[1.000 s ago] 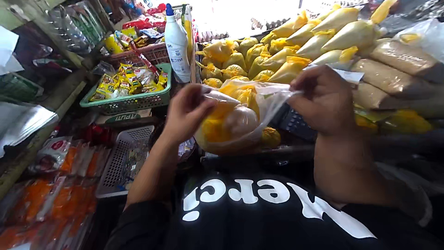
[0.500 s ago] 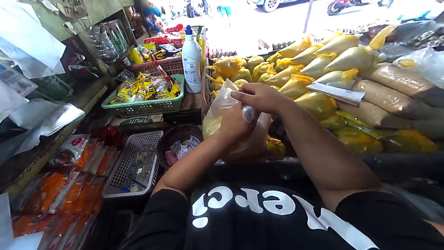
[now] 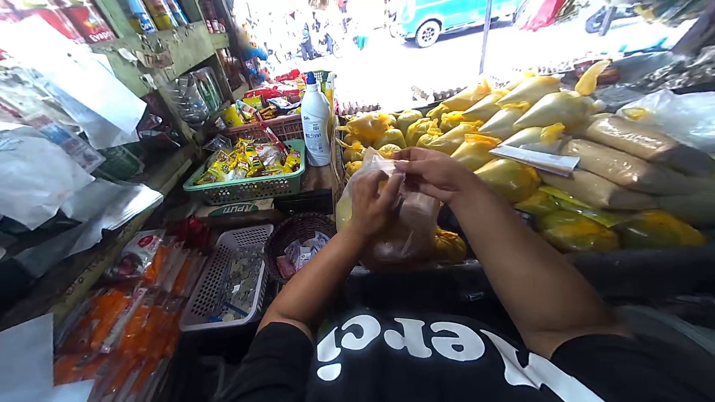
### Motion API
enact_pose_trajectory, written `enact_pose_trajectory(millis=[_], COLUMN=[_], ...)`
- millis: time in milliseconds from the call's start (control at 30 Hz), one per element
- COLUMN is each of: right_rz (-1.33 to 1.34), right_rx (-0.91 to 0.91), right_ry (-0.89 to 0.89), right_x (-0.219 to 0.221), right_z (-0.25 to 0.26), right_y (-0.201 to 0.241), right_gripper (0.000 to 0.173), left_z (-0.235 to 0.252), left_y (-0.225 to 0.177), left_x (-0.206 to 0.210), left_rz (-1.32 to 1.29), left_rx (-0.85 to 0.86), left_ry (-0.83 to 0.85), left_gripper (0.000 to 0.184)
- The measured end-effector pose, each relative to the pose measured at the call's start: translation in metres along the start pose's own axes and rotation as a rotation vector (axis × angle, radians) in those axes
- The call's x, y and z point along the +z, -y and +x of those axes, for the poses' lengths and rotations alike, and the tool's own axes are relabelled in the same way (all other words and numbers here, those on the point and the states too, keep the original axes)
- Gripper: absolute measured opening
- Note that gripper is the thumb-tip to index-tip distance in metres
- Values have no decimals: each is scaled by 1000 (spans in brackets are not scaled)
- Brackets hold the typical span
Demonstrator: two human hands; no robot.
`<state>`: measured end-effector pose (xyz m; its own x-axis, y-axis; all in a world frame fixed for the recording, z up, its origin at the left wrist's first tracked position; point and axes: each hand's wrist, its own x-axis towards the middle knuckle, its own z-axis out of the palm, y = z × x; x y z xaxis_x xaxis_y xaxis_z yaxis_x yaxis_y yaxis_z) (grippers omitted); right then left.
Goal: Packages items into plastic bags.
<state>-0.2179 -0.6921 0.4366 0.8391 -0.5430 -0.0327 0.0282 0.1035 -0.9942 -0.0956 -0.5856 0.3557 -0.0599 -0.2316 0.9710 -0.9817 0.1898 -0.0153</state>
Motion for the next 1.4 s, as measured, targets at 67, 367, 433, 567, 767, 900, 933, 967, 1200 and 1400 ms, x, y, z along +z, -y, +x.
enact_pose_trajectory(millis=[67,367,433,567,767,900,933,967,1200,1400], right_rz=[200,-233,-653,-1067,-859,-815,-805,-796,-737,-787], right_rx=[-20,-477,-511,-349,-522,-473,-458,-447,-1052,-244], right_ry=[-40,272,249,282,269,248,242,243,-424,-188], right_x=[4,59,67,71,61,53,51,50,31,11], right_z=[-24,-96,-87,-75,-80,-84,-83,-83,-99,-29], right_y=[-10,-75,-94,-97,-110,-108,-107,-107,-77,-19], right_gripper=[25,22,25,34,40,35,34,34,24,48], left_z=[3,70,73,90,117,112,111,109,76,41], left_y=[8,43,53,54,31,51,52,51,34,51], left_x=[-5,-23,-15,-10,-23,-31,-31,-32,-49,-33], left_rz=[-108,-415,-327,-225,-251,-591,-598,-592,-192,-2], left_rx=[-107,-194,-161,-229,-240,-256,-279,-308,170,728], left_ry=[66,997,1053,1253,1528,1481,1474,1464,1099,470], left_gripper=[35,31,26,35,35,12,10,10,17,17])
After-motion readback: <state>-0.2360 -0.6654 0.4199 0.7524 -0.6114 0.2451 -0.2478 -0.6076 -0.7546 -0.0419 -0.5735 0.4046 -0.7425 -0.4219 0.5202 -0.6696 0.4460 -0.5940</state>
